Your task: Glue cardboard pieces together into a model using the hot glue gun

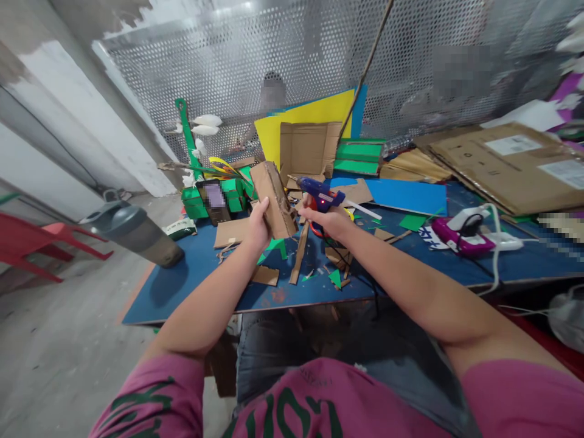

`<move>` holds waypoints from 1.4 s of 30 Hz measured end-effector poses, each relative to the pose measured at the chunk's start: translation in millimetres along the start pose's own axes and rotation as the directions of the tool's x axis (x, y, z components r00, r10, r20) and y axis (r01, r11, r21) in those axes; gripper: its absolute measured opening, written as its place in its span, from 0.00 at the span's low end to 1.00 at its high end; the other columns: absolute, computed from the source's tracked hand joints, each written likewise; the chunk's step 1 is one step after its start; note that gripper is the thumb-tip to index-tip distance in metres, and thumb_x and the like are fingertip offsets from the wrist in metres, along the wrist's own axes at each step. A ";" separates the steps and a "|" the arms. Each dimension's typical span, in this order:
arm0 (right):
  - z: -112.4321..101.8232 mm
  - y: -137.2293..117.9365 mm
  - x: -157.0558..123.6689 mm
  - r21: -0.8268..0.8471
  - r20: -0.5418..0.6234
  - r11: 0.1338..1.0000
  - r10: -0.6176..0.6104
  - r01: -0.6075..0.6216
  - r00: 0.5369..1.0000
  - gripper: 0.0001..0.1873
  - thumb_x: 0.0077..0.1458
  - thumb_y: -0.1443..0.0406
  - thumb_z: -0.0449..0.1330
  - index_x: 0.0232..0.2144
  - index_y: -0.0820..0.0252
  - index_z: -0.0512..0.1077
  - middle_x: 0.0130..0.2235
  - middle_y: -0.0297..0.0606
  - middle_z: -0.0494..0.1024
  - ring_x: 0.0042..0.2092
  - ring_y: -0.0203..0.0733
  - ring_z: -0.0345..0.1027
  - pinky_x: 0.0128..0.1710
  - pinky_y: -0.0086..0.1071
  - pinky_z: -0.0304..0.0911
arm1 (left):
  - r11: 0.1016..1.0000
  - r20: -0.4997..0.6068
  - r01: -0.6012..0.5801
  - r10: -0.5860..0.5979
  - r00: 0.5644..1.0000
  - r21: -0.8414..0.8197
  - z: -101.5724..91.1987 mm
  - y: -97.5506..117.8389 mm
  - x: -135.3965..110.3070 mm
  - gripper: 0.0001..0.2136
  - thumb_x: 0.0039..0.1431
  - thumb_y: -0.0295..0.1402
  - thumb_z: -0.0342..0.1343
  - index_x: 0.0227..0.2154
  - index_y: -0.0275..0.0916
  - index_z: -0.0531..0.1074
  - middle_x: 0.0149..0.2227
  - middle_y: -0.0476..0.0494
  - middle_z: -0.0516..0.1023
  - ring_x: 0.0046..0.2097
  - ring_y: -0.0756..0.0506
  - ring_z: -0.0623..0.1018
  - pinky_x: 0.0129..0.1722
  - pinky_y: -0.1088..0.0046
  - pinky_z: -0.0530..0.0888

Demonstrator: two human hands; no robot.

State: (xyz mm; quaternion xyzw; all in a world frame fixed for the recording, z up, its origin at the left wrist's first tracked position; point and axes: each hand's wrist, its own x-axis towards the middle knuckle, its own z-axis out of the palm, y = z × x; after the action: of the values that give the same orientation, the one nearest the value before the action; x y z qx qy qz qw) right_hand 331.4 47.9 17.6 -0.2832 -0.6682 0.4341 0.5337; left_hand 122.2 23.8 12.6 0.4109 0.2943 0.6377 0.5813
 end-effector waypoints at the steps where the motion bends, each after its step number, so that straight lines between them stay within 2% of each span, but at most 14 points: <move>1: 2.8 0.5 -0.7 0.017 0.033 1.000 -0.007 0.006 0.999 0.21 0.51 0.48 0.77 0.36 0.53 0.77 0.37 0.33 0.80 0.40 0.45 0.73 0.49 0.44 0.70 | 1.000 0.003 -0.004 0.004 1.000 0.006 0.5 -0.5 -0.4 0.29 0.59 0.56 0.67 0.53 0.38 0.81 0.49 0.37 0.89 0.56 0.30 0.87 0.58 0.50 0.83; 5: 11.1 2.7 -2.6 0.031 0.065 0.999 -0.029 0.027 0.998 0.19 0.51 0.51 0.77 0.35 0.53 0.76 0.40 0.34 0.81 0.45 0.47 0.74 0.55 0.44 0.70 | 0.999 -0.004 -0.049 0.049 0.999 0.023 1.9 -1.6 0.5 0.28 0.56 0.54 0.70 0.53 0.39 0.81 0.52 0.37 0.89 0.57 0.30 0.87 0.59 0.52 0.83; 11: 8.9 5.7 4.3 0.227 -0.035 0.972 0.063 -0.053 0.997 0.24 0.46 0.52 0.78 0.37 0.52 0.71 0.43 0.34 0.79 0.39 0.40 0.70 0.43 0.38 0.71 | 0.999 -0.053 -0.042 0.042 0.998 0.001 -0.4 -2.9 5.4 0.29 0.56 0.54 0.71 0.53 0.38 0.80 0.48 0.37 0.89 0.57 0.30 0.87 0.60 0.52 0.83; 20: -14.1 -3.3 19.9 0.400 -0.162 0.916 0.111 -0.038 0.981 0.25 0.42 0.59 0.82 0.38 0.52 0.73 0.36 0.28 0.75 0.33 0.35 0.65 0.35 0.34 0.66 | 0.997 -0.181 -0.069 0.062 0.982 -0.031 -11.7 5.4 12.9 0.26 0.61 0.55 0.65 0.52 0.41 0.81 0.44 0.42 0.89 0.51 0.34 0.89 0.51 0.57 0.86; 24: -15.7 -10.4 19.9 0.429 -0.109 0.898 0.160 -0.099 0.981 0.28 0.38 0.59 0.82 0.37 0.53 0.71 0.37 0.28 0.74 0.33 0.33 0.66 0.34 0.33 0.65 | 0.994 -0.229 -0.104 0.094 0.969 -0.032 -13.4 11.6 15.3 0.26 0.58 0.54 0.67 0.52 0.41 0.81 0.44 0.43 0.89 0.46 0.37 0.89 0.48 0.60 0.86; 28: -26.4 -2.3 26.6 0.376 -0.019 0.916 0.157 -0.138 0.987 0.28 0.38 0.58 0.82 0.37 0.54 0.71 0.38 0.29 0.76 0.31 0.33 0.63 0.32 0.34 0.62 | 0.991 -0.237 -0.127 0.116 0.965 -0.033 -18.9 16.9 20.5 0.26 0.57 0.54 0.67 0.51 0.41 0.81 0.45 0.42 0.89 0.49 0.36 0.88 0.51 0.58 0.85; 29: -34.2 1.8 30.9 0.330 -0.027 0.934 0.154 -0.136 0.988 0.29 0.38 0.57 0.82 0.37 0.54 0.71 0.39 0.31 0.76 0.31 0.34 0.63 0.31 0.34 0.63 | 0.990 -0.234 -0.136 0.124 0.964 -0.038 -21.3 18.1 22.4 0.26 0.58 0.54 0.67 0.51 0.42 0.81 0.46 0.43 0.89 0.50 0.36 0.88 0.52 0.58 0.85; 30: -44.5 6.2 36.0 0.274 -0.116 0.956 0.141 -0.105 0.983 0.29 0.37 0.56 0.81 0.37 0.54 0.71 0.39 0.32 0.77 0.32 0.36 0.65 0.32 0.35 0.64 | 0.988 -0.234 -0.146 0.131 0.963 -0.046 -23.9 19.1 24.2 0.25 0.58 0.54 0.67 0.52 0.42 0.80 0.46 0.43 0.88 0.50 0.37 0.88 0.53 0.57 0.85; 32: -71.1 15.2 47.4 0.065 -0.433 0.997 0.056 -0.030 0.900 0.25 0.43 0.52 0.79 0.35 0.54 0.71 0.40 0.36 0.78 0.37 0.41 0.70 0.39 0.40 0.70 | 0.985 -0.238 -0.164 0.145 0.960 -0.061 -28.9 20.6 27.8 0.25 0.59 0.54 0.66 0.52 0.43 0.80 0.46 0.44 0.88 0.49 0.37 0.88 0.54 0.57 0.85; 33: -85.7 19.4 52.9 -0.100 -0.598 0.995 -0.059 -0.002 0.799 0.25 0.44 0.51 0.78 0.35 0.54 0.71 0.41 0.38 0.78 0.41 0.45 0.73 0.46 0.42 0.73 | 0.983 -0.244 -0.175 0.155 0.957 -0.062 -30.9 20.9 29.2 0.25 0.59 0.54 0.66 0.52 0.43 0.80 0.46 0.44 0.88 0.49 0.38 0.88 0.54 0.57 0.85; 35: -111.5 26.5 61.7 -0.378 -0.728 0.926 -0.290 -0.012 0.621 0.25 0.48 0.51 0.76 0.41 0.54 0.71 0.45 0.41 0.79 0.51 0.50 0.75 0.60 0.49 0.71 | 0.980 -0.248 -0.194 0.176 0.953 -0.049 -32.8 20.6 30.7 0.25 0.59 0.55 0.66 0.52 0.44 0.80 0.46 0.44 0.89 0.50 0.37 0.88 0.54 0.57 0.85; 36: -120.4 29.4 64.6 -0.427 -0.752 0.904 -0.342 -0.022 0.564 0.25 0.51 0.50 0.75 0.44 0.55 0.71 0.46 0.41 0.79 0.52 0.51 0.76 0.64 0.52 0.69 | 0.980 -0.242 -0.195 0.180 0.953 -0.040 -32.5 20.0 30.5 0.25 0.59 0.55 0.67 0.52 0.44 0.80 0.47 0.43 0.89 0.51 0.37 0.88 0.54 0.57 0.85; 38: -127.7 33.7 67.7 -0.407 -0.771 0.913 -0.324 -0.033 0.548 0.26 0.55 0.47 0.72 0.46 0.56 0.72 0.46 0.41 0.80 0.52 0.51 0.78 0.65 0.53 0.68 | 0.983 -0.220 -0.184 0.175 0.960 -0.022 -30.2 18.5 28.7 0.26 0.59 0.55 0.67 0.53 0.43 0.80 0.47 0.42 0.89 0.51 0.36 0.88 0.54 0.57 0.85; 42: -111.7 36.0 65.1 -0.344 -0.711 0.939 -0.257 -0.005 0.655 0.30 0.59 0.39 0.67 0.48 0.55 0.73 0.47 0.41 0.80 0.53 0.51 0.78 0.61 0.54 0.72 | 0.983 -0.205 -0.183 0.181 0.962 0.007 -23.2 17.1 22.8 0.24 0.60 0.53 0.67 0.53 0.45 0.81 0.50 0.43 0.88 0.51 0.37 0.88 0.52 0.58 0.85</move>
State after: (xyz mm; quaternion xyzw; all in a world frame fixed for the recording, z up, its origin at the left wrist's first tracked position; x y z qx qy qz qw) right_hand 417.9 150.4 22.2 -0.4694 -0.4692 0.1283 0.7369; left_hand 93.9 46.0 19.9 0.3650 0.3098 0.7290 0.4893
